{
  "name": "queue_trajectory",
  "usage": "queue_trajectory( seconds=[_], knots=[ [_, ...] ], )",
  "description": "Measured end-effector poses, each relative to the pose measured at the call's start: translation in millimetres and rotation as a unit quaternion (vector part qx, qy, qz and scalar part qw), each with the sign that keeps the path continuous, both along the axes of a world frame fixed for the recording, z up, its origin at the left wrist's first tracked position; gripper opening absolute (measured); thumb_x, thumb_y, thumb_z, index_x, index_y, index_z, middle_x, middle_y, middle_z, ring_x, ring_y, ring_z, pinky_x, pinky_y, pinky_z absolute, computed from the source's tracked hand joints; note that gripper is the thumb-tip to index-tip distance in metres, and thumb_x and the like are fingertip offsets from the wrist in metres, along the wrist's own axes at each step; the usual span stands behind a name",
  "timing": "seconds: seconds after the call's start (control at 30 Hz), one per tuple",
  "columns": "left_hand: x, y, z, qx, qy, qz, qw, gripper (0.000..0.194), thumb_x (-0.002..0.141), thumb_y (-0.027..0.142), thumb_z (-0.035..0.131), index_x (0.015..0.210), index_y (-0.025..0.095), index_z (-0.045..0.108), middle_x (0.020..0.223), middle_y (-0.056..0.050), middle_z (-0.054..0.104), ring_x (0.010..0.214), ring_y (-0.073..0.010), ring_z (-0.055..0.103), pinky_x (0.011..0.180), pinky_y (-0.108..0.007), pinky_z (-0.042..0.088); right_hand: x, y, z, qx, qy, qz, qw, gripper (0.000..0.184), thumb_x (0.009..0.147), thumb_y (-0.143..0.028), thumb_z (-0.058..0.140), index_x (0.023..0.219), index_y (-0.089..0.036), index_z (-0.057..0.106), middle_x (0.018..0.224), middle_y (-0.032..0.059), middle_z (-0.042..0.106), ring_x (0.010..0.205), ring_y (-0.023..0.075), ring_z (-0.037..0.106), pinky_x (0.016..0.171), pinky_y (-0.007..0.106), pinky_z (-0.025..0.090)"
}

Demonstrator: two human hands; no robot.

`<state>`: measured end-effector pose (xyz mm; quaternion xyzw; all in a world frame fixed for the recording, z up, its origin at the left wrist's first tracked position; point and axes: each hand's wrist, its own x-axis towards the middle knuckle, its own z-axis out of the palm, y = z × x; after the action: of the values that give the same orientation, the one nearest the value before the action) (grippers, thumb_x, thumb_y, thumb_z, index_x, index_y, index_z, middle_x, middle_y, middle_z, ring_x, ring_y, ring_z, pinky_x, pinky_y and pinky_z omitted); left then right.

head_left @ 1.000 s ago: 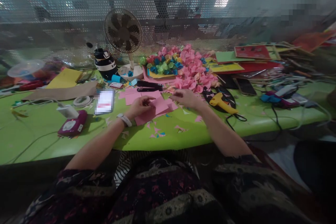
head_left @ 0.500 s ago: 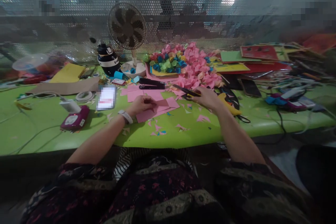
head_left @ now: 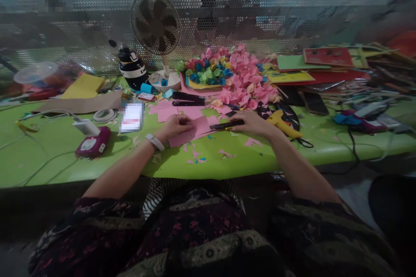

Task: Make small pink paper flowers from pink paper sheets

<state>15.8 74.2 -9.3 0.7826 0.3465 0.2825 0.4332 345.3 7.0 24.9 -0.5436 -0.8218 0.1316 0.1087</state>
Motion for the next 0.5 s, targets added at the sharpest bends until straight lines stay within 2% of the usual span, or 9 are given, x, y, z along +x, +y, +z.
queue_trajectory(
  seconds=[0.1,0.17,0.23,0.33,0.4,0.5],
  knots=[
    [2.9,-6.5,6.2,0.059,0.027,0.041,0.997,0.045,0.076,0.034,0.075,0.117,0.016,0.068,0.096,-0.01,0.074,0.089,-0.0238,0.068,0.081,-0.037,0.054,1.0,-1.1,-1.1,-0.002,0.015,0.006,1.0,0.03,0.082,-0.036,0.069,0.108,-0.022,0.075,0.102,0.0089,0.07,0.095,0.0247,0.063,0.084,0.034,0.045],
    [5.3,-11.0,12.4,0.139,0.04,0.04,0.989,0.051,0.08,0.03,0.072,0.128,0.02,0.063,0.119,-0.013,0.069,0.115,-0.028,0.061,0.1,-0.045,0.047,0.7,-1.0,-2.0,-0.001,0.023,0.007,1.0,0.03,0.082,-0.036,0.069,0.109,-0.022,0.075,0.101,0.0089,0.069,0.096,0.0249,0.062,0.085,0.035,0.045],
    [6.3,-14.7,16.6,0.192,0.069,-0.028,0.979,0.046,0.085,0.032,0.067,0.13,0.023,0.062,0.141,-0.013,0.058,0.137,-0.0301,0.046,0.116,-0.049,0.031,0.5,-0.6,-2.7,-0.001,0.025,0.008,1.0,0.03,0.081,-0.035,0.07,0.108,-0.023,0.075,0.101,0.0087,0.069,0.097,0.0249,0.062,0.086,0.035,0.045],
    [2.9,-19.1,15.1,0.193,0.148,-0.155,0.957,0.055,0.09,0.046,0.06,0.14,0.024,0.055,0.157,-0.012,0.042,0.15,-0.0305,0.029,0.123,-0.048,0.014,0.6,-1.3,-3.7,0.003,0.023,0.011,1.0,0.029,0.082,-0.035,0.07,0.107,-0.022,0.076,0.1,0.009,0.069,0.096,0.0248,0.062,0.086,0.035,0.045],
    [-1.6,-21.9,10.8,0.196,0.209,-0.191,0.939,0.07,0.093,0.057,0.051,0.151,0.021,0.04,0.163,-0.012,0.029,0.152,-0.0293,0.022,0.124,-0.045,0.009,0.4,-3.3,-5.1,0.008,0.019,0.014,1.0,0.029,0.083,-0.037,0.069,0.108,-0.023,0.076,0.101,0.0089,0.069,0.096,0.0248,0.061,0.085,0.035,0.045],
    [-6.9,-24.9,6.4,0.235,0.304,-0.217,0.897,0.079,0.097,0.065,0.031,0.159,0.019,0.018,0.167,-0.011,0.012,0.155,-0.0251,0.01,0.125,-0.042,0.003,-1.3,-7.5,-8.6,0.019,0.015,0.022,0.999,0.03,0.085,-0.041,0.067,0.108,-0.023,0.076,0.1,0.0091,0.069,0.096,0.0258,0.06,0.085,0.036,0.044]
  ],
)
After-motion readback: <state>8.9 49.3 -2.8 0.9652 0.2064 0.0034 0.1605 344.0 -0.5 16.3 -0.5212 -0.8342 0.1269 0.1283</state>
